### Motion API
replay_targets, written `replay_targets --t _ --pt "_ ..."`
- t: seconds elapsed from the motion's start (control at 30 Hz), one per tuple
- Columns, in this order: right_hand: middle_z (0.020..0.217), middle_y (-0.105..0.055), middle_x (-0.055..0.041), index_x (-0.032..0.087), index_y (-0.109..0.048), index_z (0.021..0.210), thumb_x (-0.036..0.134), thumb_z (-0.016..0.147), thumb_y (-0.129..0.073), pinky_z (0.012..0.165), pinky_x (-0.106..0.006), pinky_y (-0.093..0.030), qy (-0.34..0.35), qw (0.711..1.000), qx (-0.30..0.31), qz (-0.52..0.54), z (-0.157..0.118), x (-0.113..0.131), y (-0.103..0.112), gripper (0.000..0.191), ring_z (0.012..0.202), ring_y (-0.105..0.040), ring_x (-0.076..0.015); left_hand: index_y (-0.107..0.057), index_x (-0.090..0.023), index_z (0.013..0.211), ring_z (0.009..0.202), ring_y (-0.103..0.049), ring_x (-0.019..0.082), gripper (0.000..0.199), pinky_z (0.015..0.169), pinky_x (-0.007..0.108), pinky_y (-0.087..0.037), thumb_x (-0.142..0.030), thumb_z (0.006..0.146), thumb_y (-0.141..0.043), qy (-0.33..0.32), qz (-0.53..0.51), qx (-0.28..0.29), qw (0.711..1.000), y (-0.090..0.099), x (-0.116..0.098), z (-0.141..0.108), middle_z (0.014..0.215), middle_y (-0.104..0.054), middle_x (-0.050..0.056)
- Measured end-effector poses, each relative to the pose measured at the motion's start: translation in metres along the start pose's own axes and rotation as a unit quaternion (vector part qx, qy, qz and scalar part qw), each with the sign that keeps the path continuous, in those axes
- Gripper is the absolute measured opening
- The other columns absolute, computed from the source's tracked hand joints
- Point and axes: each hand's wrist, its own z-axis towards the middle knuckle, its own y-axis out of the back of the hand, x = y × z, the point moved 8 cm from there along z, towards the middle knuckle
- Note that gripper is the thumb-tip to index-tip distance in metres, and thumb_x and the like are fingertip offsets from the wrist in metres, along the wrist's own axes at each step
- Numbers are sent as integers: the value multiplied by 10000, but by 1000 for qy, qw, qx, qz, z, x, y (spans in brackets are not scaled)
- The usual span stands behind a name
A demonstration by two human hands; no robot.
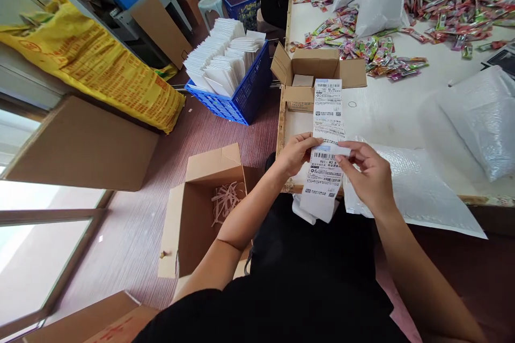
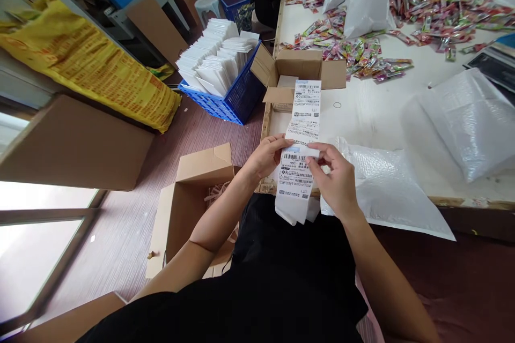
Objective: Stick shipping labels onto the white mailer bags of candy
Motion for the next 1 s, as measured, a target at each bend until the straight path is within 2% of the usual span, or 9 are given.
replay_targets --t 0.1,0.23,0.4,0.5,0.6,0.67,0.8,0.9,1.0 --pt "750 -637 2 214 -656 1090 390 881 -647 655 -288 -505 2 1000 12 -20 3 1 1 273 718 -602 -150 -660 -85 991 716 -670 162 252 742 306 -546 -304 897 -577 76 -52 49 995 -7 15 7 810 -724 83" --pt "812 -653 -24 228 -666 1007 378 910 -599 674 -320 -506 70 992 3 -103 -7 11 1 191 757 -598 -175 -640 -60 1115 813 -712 221 293 830 382 -560 -263 943 -515 166 -95 86 978 -13 35 9 904 -753 129" --pt "924 -623 -74 245 -669 832 338 935 -554 872 -442 -490 147 972 -29 -183 -20 38 13 180 975 -576 -250 -605 -38 1221 942 -723 239 338 970 411 -527 -187 983 -417 167 -146 -1 975 -4 53 17 1008 -756 154" --pt "836 -596 -40 251 -619 808 309 932 -564 761 -396 -496 165 983 -43 -69 -25 67 50 147 826 -591 -211 -583 -45 1276 964 -726 232 367 1005 411 -517 -174 994 -388 134 -149 -79 976 17 59 22 1015 -759 146" --pt "824 -561 -41 257 -613 839 311 887 -628 750 -390 -481 187 954 -235 22 -23 80 125 74 820 -596 -210 -589 -61 1294 982 -728 244 379 1015 432 -518 -190 994 -397 104 -133 -103 980 37 61 24 1003 -765 144" --pt "817 -560 -48 249 -617 858 348 872 -643 757 -391 -483 149 950 -274 15 -7 59 150 103 835 -606 -213 -622 -63 1261 1002 -725 261 370 1011 440 -524 -203 986 -416 103 -111 -101 983 45 63 21 988 -767 156" --pt "761 -602 -53 215 -589 817 466 841 -623 712 -396 -511 -12 993 -84 -80 39 -37 119 255 766 -599 -218 -682 -60 1148 1036 -713 284 319 998 439 -535 -225 971 -473 110 -76 -96 986 51 66 11 959 -769 159" --pt "926 -638 -124 155 -645 975 407 801 -669 861 -503 -487 -29 961 -32 -273 39 -77 96 307 927 -594 -289 -689 -71 1104 1046 -706 282 307 995 443 -535 -241 991 -460 113 -65 -88 988 53 69 6 922 -774 136" --pt "1276 -567 -193 130 -506 1376 369 890 -576 996 -570 -412 20 911 -28 -411 25 -73 87 546 1199 -508 -354 -671 -61 1142 1054 -705 276 334 992 447 -539 -262 1004 -443 125 -65 -69 988 54 74 5 973 -770 153"
